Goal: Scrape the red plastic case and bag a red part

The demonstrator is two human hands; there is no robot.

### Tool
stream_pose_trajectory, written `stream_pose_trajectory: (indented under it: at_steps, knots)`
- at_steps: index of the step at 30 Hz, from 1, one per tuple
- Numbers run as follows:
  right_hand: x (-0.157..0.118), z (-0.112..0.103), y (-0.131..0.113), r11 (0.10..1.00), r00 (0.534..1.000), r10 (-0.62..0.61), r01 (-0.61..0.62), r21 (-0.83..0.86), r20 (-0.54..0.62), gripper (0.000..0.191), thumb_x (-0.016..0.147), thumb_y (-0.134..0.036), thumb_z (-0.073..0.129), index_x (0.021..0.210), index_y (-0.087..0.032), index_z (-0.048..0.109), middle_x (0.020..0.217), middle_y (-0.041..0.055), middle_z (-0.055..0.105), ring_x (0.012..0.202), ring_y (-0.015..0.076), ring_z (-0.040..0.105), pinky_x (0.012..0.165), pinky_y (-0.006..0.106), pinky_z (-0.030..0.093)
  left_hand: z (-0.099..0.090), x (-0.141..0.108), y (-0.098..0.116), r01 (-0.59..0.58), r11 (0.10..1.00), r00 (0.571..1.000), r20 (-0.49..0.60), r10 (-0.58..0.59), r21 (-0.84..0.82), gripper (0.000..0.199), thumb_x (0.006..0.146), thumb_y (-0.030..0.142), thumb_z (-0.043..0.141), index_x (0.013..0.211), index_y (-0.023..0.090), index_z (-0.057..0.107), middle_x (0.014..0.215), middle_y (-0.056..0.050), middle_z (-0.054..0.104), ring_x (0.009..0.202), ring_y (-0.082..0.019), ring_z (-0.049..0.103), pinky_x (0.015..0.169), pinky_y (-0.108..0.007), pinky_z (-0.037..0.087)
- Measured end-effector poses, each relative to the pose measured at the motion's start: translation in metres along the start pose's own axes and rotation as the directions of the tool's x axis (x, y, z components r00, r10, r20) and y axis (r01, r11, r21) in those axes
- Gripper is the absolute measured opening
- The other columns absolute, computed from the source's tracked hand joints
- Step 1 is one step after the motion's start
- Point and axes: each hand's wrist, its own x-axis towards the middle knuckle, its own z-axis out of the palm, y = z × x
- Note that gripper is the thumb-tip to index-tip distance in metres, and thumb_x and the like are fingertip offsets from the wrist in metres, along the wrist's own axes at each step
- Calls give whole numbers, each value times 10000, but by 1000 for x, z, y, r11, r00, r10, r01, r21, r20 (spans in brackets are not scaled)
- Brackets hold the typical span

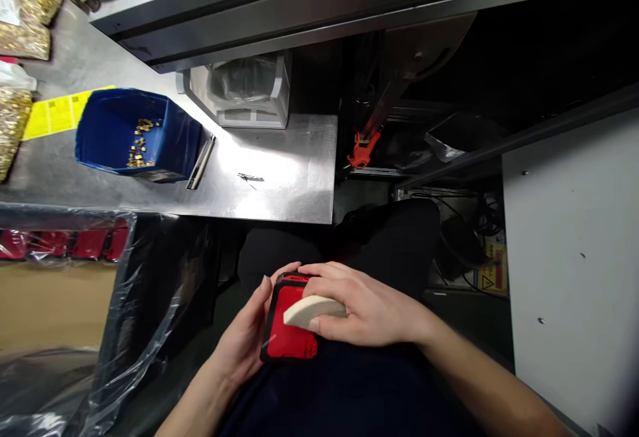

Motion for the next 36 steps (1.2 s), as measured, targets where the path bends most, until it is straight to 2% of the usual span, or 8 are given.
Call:
stream_pose_trajectory:
  at_steps: [6, 12, 15, 18, 20, 24, 28, 36]
  knots:
    - [-11, 11, -16, 998, 997, 9, -5, 55, -75, 267, 895, -192, 672, 1149, -266, 704, 1498, 59, 558, 1447, 231, 468, 1192, 362, 389, -15, -8, -8, -14, 1000, 992, 123, 13, 6, 646, 927, 484, 698, 1509, 318, 473, 1421, -121, 643, 1231, -314, 657, 974, -357, 549]
    - [-27, 19, -13, 975, 967, 95, -43, 216, -236, 171, 919, -270, 675, 1090, -267, 686, 1374, 58, 634, 1470, 240, 428, 1144, 369, 442, -21, -6, -10, -5, 989, 982, 188, 33, -151, 575, 940, 598, 621, 1412, 270, 596, 1302, -124, 724, 1154, -302, 709, 979, -386, 576]
    - [-38, 19, -9, 957, 920, 190, -97, 273, -343, 203, 941, -323, 653, 1136, -267, 657, 1263, 58, 688, 1159, 220, 657, 967, 338, 535, -19, -3, -11, -24, 983, 970, 233, 67, -180, 560, 935, 577, 642, 1402, 270, 605, 1247, -112, 756, 1089, -288, 740, 960, -395, 597]
    - [-49, 22, -9, 931, 899, 288, -181, 318, -331, 227, 967, -399, 611, 1140, -252, 618, 919, 7, 732, 760, 158, 679, 682, 260, 528, -16, -1, -13, -29, 980, 959, 272, 83, -197, 626, 906, 608, 662, 1432, 282, 571, 1262, -121, 749, 1082, -321, 743, 973, -476, 597]
    - [-54, 28, -13, 937, 892, 303, -216, 274, -334, 218, 961, -413, 612, 1106, -250, 606, 825, -18, 701, 678, 139, 639, 612, 238, 477, -13, 0, -14, -29, 982, 959, 273, 79, -185, 664, 899, 617, 667, 1452, 270, 545, 1257, -145, 745, 1071, -321, 746, 941, -467, 609]
    - [-59, 49, -22, 970, 917, 238, -209, 125, -320, 189, 961, -386, 597, 1104, -265, 617, 882, -25, 691, 697, 128, 623, 629, 239, 438, -4, 2, -18, -31, 987, 968, 240, 68, -155, 637, 940, 616, 606, 1425, 205, 558, 1148, -169, 767, 1015, -299, 759, 876, -391, 620]
    - [-61, 67, -19, 983, 928, 180, -186, 15, -327, 200, 966, -395, 563, 1107, -260, 610, 873, -17, 694, 687, 143, 623, 641, 259, 442, 6, 3, -19, -21, 994, 971, 234, 45, -105, 636, 958, 630, 559, 1418, 190, 559, 1102, -163, 769, 994, -307, 756, 875, -394, 607]
    - [-59, 56, -4, 965, 930, 67, -152, -212, -362, 177, 1001, -383, 531, 1119, -268, 596, 862, -8, 700, 714, 167, 639, 671, 288, 424, -2, 19, -22, 6, 1000, 984, 180, -11, 25, 562, 917, 601, 649, 1322, 212, 637, 1163, -135, 745, 1011, -266, 710, 913, -371, 562]
